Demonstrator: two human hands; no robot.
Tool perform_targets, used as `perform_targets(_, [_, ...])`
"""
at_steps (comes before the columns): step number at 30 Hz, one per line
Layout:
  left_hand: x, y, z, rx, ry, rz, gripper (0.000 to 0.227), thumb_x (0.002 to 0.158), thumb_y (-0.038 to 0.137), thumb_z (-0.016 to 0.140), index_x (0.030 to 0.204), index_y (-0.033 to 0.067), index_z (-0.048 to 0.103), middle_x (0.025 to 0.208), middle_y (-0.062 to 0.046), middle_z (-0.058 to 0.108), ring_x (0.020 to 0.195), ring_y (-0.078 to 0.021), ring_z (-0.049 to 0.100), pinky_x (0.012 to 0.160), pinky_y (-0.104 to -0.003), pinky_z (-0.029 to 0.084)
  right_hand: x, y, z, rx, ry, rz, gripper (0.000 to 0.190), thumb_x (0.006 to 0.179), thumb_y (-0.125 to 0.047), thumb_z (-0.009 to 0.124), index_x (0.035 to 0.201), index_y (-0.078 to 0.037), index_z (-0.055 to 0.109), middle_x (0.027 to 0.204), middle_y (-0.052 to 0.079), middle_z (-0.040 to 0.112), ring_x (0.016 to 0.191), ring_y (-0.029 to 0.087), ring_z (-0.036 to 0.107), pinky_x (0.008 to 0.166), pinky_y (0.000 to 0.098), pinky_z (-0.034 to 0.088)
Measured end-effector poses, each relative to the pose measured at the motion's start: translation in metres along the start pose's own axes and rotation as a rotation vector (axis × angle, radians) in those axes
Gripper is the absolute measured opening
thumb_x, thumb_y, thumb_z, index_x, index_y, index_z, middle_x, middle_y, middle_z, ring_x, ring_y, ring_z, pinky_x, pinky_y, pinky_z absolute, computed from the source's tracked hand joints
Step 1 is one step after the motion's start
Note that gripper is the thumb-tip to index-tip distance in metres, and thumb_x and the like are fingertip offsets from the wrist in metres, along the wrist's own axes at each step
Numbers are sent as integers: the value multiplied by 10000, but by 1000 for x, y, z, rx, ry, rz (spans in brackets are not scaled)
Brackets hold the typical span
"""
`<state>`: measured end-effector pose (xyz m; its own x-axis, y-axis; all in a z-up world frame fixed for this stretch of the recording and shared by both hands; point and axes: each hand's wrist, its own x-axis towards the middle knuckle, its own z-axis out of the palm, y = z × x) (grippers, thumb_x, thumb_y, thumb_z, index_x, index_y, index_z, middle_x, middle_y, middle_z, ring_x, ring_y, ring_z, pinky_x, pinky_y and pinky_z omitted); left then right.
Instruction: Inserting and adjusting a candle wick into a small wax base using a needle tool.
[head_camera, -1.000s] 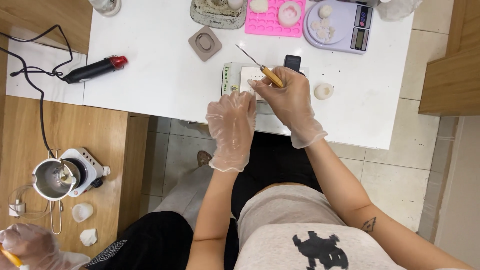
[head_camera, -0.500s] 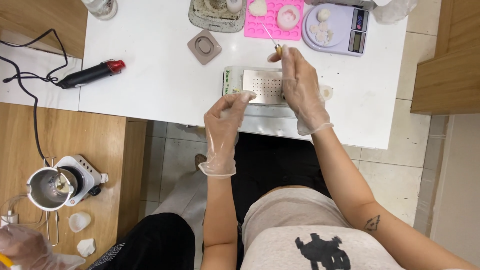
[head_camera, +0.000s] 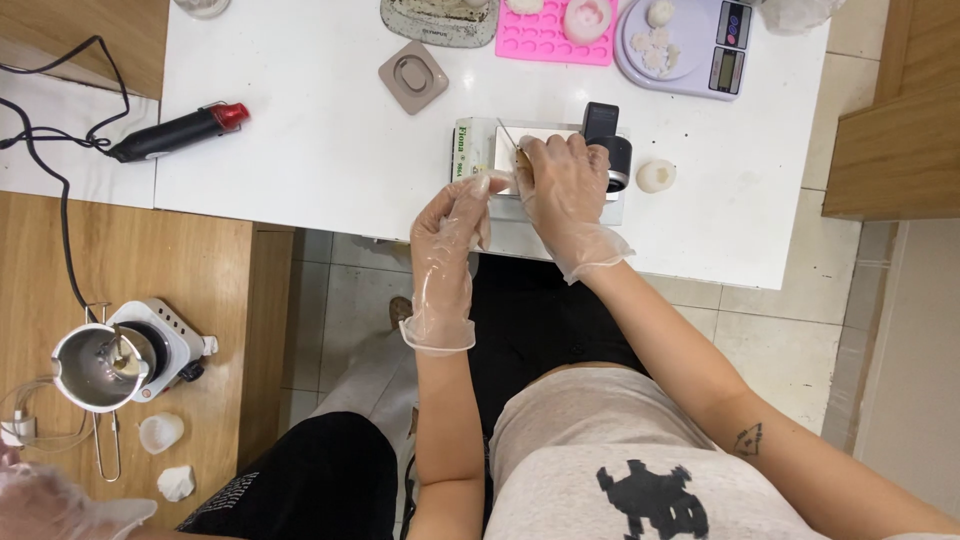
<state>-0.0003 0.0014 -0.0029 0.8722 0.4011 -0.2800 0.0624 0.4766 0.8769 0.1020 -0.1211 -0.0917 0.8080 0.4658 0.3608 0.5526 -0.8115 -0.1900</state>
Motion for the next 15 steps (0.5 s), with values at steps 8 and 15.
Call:
perform_targets(8, [2, -9, -4, -29, 65, -5, 233, 964, 210, 709, 995, -7, 785, 659, 37, 551, 582, -38, 351, 565, -190, 281, 0, 2, 20, -63, -217, 69, 127, 944, -239, 679, 932, -114, 697, 802, 61, 702, 884, 248, 632, 946, 435, 382])
perform_targets(15, [3, -14, -6, -35, 70, 10, 238, 966, 225, 706, 992, 2, 784, 652, 44, 530, 589, -44, 341, 578, -195, 283, 1, 5, 44, -209, -274, 19, 133, 920, -207, 629, 977, -102, 687, 830, 66, 733, 933, 246, 656, 961, 445, 375])
